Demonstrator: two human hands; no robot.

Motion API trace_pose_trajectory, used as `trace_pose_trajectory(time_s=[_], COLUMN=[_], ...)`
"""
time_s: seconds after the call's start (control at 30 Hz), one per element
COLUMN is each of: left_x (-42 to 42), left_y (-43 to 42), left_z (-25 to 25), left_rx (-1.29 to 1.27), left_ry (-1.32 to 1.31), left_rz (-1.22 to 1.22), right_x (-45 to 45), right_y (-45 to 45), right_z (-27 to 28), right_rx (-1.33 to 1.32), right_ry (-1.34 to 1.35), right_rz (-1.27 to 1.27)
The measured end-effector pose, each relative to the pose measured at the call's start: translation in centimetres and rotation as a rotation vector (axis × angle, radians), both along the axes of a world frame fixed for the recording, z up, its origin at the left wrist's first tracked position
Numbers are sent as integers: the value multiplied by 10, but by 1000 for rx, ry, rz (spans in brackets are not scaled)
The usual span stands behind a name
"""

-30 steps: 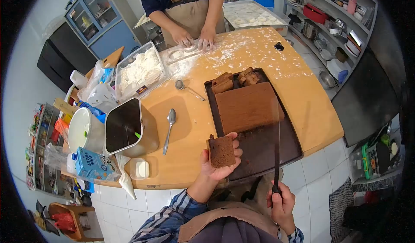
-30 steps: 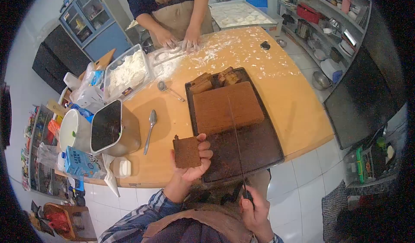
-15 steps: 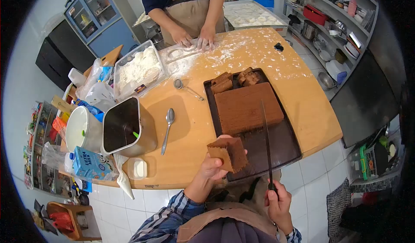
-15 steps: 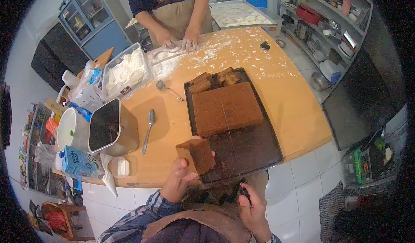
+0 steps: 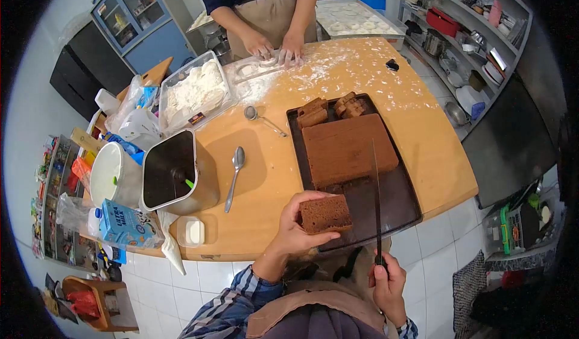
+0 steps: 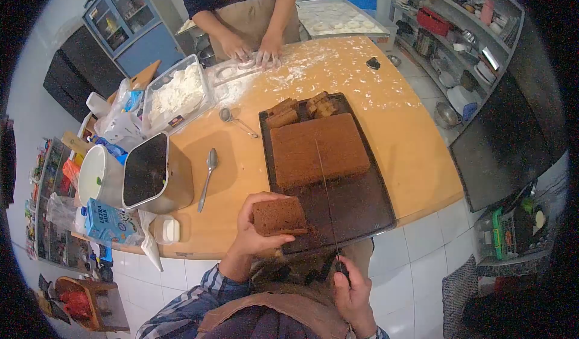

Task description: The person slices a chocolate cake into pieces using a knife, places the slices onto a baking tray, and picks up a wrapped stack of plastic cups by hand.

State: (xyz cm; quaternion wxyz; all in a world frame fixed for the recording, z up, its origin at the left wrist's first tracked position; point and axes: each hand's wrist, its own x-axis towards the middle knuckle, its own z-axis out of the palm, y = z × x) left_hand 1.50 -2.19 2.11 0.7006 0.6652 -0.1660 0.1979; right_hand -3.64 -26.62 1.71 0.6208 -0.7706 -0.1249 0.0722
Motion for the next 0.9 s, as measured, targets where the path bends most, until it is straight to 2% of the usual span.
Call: trace_pose_trajectory(time_s=[0.17,0.37,0.43,0.53,0.63,0.73,0.9], left_x=[2,3,4,-2,0,2,1], left_y=[-3,-2,-3,-12,-23,-27,-20], left_z=[0,-3,-2,4,-6,-18,-21], left_rx=[42,154,128,-92,-737,-888,-1148], left_ry=[-33,-53,-45,204,359,388,418], left_rz=[28,99,119,167,33,-4,-305], right_x=[0,1,-1,-1,0,0,3], right_y=[3,2,3,3,4,6,8], right_z=[4,-5,0,1,-1,0,5], right_rx=[33,-22,-27,-38,-64,-91,-47], right_ry=[26,-81,17,34,-23,-17,23], right_rz=[-14,-6,-30,-23,17,41,22])
